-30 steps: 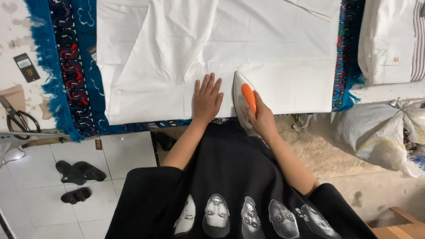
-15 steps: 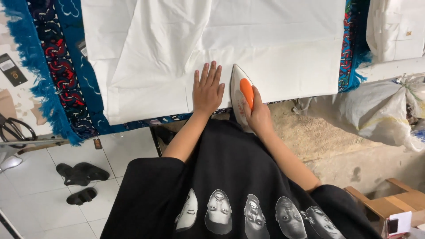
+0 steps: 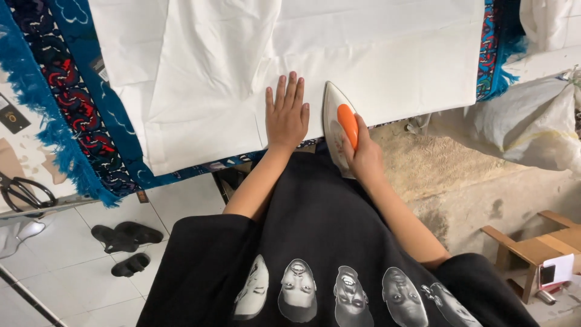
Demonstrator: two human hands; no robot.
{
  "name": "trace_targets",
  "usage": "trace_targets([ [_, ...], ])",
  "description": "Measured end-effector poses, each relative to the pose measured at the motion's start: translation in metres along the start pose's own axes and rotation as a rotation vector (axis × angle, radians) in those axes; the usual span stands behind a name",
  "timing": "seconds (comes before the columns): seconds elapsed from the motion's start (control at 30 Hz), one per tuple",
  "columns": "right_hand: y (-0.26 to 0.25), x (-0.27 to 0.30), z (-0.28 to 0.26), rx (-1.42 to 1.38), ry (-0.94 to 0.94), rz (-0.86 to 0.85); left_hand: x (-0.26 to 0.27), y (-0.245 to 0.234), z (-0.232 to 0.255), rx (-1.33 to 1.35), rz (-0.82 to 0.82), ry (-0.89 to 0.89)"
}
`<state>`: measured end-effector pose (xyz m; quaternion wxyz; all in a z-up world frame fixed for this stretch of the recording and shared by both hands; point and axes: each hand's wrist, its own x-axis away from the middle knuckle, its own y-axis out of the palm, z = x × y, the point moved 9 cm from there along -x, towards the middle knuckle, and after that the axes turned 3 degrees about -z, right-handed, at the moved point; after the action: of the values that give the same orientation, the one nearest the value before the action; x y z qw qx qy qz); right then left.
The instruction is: The person takes a white garment from a basket, spreads it flat on a table, applies spray, and irons the fabric.
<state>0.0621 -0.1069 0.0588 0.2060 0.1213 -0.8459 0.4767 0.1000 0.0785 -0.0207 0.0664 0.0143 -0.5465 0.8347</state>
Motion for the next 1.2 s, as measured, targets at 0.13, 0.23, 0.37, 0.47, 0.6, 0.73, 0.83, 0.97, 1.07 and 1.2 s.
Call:
trace_targets([
  [0.13, -0.006, -0.018, -0.009, -0.002, -0.010, 0.048, -0.001, -0.002, 0.000, -0.019, 0.016, 0.010],
  [0.23, -0.025, -0.051, -0.036, -0.019, -0.027, 0.103, -0.001, -0.002, 0.001, -0.028, 0.007, 0.008],
  [0.37, -0.032, -0.084, -0.038, -0.025, -0.034, 0.170, 0.000, -0.003, 0.002, -0.050, -0.014, -0.007],
  [0.47, 0.003, -0.059, 0.006, 0.024, 0.016, 0.085, -0.002, -0.004, 0.002, -0.012, -0.037, -0.015],
  [0.6, 0.010, -0.013, 0.019, 0.079, 0.152, 0.017, 0.001, -0.003, 0.002, -0.006, 0.015, 0.015],
  [0.73, -0.022, -0.034, 0.047, 0.070, 0.221, 0.105, -0.006, -0.003, 0.006, -0.013, 0.006, 0.033],
  [0.83, -0.058, -0.046, 0.089, 0.047, 0.274, 0.223, -0.003, -0.004, 0.005, -0.024, 0.002, 0.020],
  [0.97, -0.120, -0.061, 0.178, -0.061, 0.414, 0.407, -0.005, -0.005, 0.005, -0.051, 0.065, 0.042],
  [1.07, -0.160, -0.067, 0.241, -0.064, 0.420, 0.468, -0.004, -0.007, 0.008, -0.072, 0.086, 0.043],
  [1.2, -0.186, -0.090, 0.308, -0.042, 0.413, 0.507, -0.004, -0.003, 0.010, -0.081, 0.103, 0.051],
])
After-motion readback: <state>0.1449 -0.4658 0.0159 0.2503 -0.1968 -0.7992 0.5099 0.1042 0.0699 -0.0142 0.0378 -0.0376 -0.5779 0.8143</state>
